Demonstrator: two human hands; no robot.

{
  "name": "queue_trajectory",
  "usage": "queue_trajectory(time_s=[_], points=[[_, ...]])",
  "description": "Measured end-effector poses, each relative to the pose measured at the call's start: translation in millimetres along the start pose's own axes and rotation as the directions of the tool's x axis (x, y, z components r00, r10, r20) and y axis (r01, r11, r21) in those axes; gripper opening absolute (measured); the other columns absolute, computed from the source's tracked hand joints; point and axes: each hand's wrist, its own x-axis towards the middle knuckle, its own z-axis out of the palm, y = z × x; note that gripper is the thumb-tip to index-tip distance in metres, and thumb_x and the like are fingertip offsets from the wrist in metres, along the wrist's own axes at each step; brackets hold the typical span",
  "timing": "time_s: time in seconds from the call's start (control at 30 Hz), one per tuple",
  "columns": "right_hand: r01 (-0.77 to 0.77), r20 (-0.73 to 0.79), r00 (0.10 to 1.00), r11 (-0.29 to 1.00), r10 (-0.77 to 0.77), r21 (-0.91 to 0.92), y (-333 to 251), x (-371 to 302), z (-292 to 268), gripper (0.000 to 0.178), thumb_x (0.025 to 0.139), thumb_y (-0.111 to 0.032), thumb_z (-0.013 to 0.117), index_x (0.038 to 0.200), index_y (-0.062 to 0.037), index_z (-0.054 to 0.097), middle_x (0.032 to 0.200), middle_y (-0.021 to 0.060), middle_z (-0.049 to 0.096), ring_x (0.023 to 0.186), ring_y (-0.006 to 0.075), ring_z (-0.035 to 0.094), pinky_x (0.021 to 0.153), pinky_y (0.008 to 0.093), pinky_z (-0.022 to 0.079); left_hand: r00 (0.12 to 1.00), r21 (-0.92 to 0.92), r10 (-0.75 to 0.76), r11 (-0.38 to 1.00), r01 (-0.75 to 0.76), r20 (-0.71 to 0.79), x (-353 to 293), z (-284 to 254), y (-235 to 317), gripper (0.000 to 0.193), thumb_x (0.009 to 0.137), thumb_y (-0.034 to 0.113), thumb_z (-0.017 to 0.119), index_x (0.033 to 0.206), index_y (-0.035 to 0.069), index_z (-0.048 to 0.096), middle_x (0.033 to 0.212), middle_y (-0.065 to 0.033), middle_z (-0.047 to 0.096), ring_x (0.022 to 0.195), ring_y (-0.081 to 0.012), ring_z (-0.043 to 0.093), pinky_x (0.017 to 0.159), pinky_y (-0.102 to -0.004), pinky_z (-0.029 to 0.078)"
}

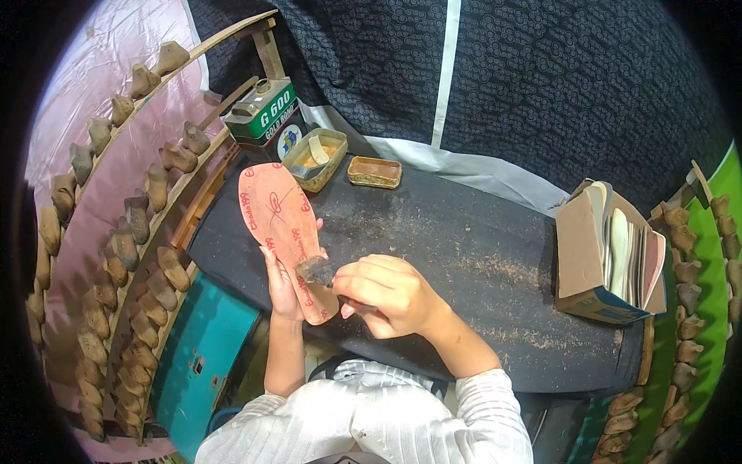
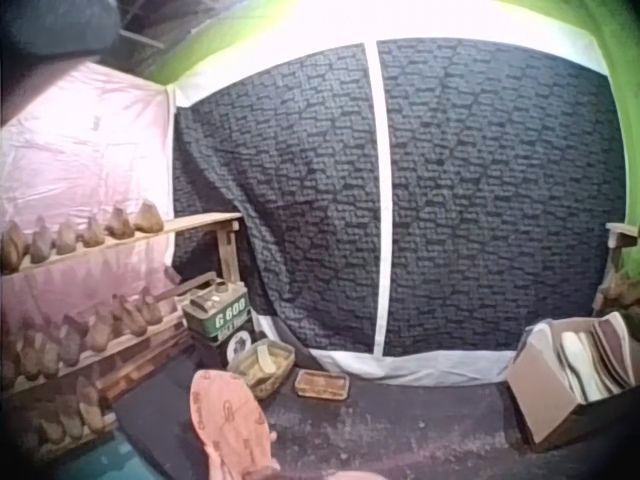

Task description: The person takes shoe soles from a box, applies glue to them using a brush, and places the glued soles into a basket.

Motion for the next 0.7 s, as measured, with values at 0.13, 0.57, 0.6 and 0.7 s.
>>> queue_trajectory(time_s=[0.13, 0.57, 0.6, 0.7], points=[[0.049, -0.088, 0.995, 0.998, -0.053, -0.044, 3, 6, 0, 0.031, 0.061, -0.002, 0.072, 0.090, 0.0002, 0.061, 0.090, 0.0139, 0.063, 0.070, 0.0273, 0.062, 0.062, 0.0336, 0.050, 0.997, -0.037, 0.000, 0.999, 0.003, 0.082, -1, 1, -2, 0.068, 0.094, 0.058, 0.018, 0.143, 0.012, 0.021, 0.140, -0.0166, 0.035, 0.119, -0.0254, 0.046, 0.093, -0.0381, 0.046], [-0.036, 0.009, 0.999, 0.999, 0.036, 0.030, 4, -5, 1, 0.033, 0.061, 0.002, 0.070, 0.092, 0.0009, 0.061, 0.093, 0.0130, 0.065, 0.072, 0.0264, 0.063, 0.061, 0.0328, 0.051, 0.999, -0.091, 0.001, 0.996, 0.003, 0.044, 0, -5, -2, 0.067, 0.094, 0.058, 0.017, 0.144, 0.014, 0.020, 0.139, -0.0189, 0.037, 0.106, -0.0229, 0.055, 0.083, -0.0345, 0.051], [-0.014, -0.028, 1.000, 1.000, 0.014, 0.002, 4, -2, 2, 0.036, 0.061, 0.002, 0.070, 0.095, 0.0009, 0.061, 0.096, 0.0134, 0.065, 0.075, 0.0260, 0.064, 0.064, 0.0334, 0.052, 0.999, -0.132, -0.029, 0.991, 0.024, -0.040, 1, 2, -1, 0.067, 0.094, 0.058, 0.018, 0.144, 0.014, 0.020, 0.138, -0.0191, 0.038, 0.101, -0.0226, 0.057, 0.080, -0.0339, 0.052], [0.056, -0.069, 0.995, 0.989, -0.066, -0.134, 7, 5, 9, 0.037, 0.061, 0.002, 0.070, 0.098, 0.0012, 0.061, 0.099, 0.0135, 0.065, 0.078, 0.0257, 0.064, 0.067, 0.0341, 0.052, 0.989, -0.165, -0.064, 0.985, 0.041, -0.134, -1, 17, 2, 0.066, 0.094, 0.058, 0.019, 0.144, 0.014, 0.021, 0.138, -0.0195, 0.038, 0.092, -0.0221, 0.059, 0.076, -0.0332, 0.053]])
